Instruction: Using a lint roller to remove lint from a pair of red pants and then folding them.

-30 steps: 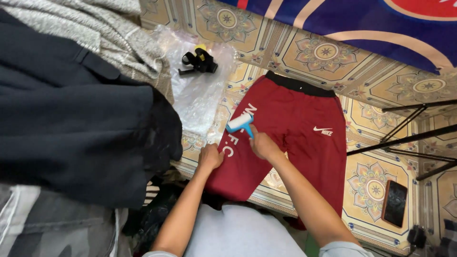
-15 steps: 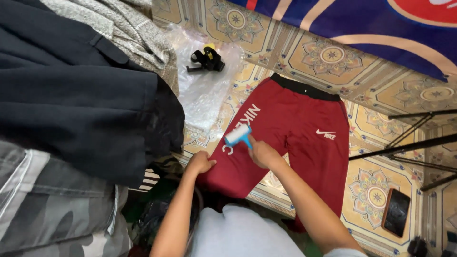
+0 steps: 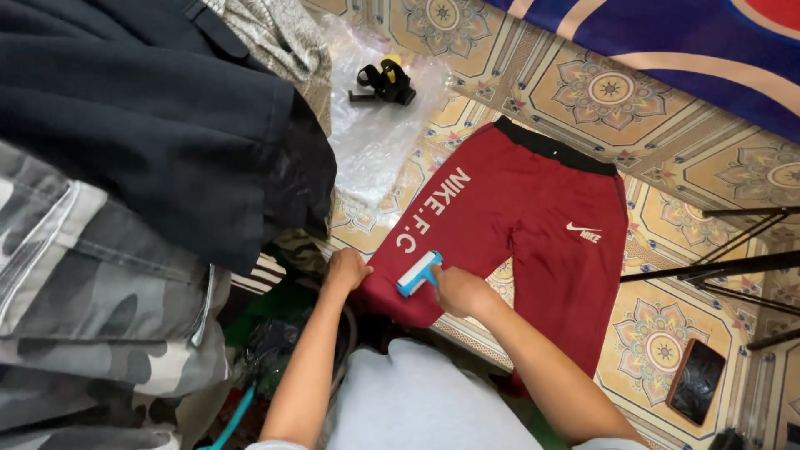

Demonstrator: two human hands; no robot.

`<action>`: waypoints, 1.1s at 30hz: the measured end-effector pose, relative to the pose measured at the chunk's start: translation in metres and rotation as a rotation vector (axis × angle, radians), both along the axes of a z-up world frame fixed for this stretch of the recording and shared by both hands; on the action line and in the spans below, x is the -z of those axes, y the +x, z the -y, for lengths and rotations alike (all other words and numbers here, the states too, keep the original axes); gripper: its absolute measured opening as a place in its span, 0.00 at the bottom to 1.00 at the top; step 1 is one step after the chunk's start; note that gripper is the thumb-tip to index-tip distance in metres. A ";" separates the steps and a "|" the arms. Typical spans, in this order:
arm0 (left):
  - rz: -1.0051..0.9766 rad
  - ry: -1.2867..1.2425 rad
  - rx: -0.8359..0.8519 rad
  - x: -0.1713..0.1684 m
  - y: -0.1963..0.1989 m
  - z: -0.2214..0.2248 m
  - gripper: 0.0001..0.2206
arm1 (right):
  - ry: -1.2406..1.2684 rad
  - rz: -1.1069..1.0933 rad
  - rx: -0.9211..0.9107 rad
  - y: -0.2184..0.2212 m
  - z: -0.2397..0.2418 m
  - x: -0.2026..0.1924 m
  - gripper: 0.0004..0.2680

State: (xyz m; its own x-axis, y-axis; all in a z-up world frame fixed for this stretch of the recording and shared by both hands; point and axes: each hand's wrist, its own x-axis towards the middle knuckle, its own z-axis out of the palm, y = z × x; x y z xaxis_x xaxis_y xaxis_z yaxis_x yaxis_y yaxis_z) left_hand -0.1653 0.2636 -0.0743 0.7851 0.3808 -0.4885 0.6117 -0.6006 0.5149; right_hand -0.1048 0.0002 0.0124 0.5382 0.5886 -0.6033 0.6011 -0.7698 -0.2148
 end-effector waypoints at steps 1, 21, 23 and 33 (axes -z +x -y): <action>0.000 0.000 -0.006 0.000 -0.001 -0.002 0.08 | 0.000 0.000 -0.006 -0.004 -0.011 -0.014 0.21; -0.020 -0.021 0.061 0.003 -0.003 -0.014 0.08 | 0.011 0.010 -0.041 -0.058 0.019 -0.014 0.17; -0.038 -0.008 0.072 -0.005 -0.001 -0.012 0.07 | 0.011 0.037 -0.029 -0.063 0.023 -0.009 0.18; -0.154 0.122 0.136 -0.002 0.013 -0.005 0.04 | 0.086 0.073 0.049 -0.048 0.042 0.035 0.17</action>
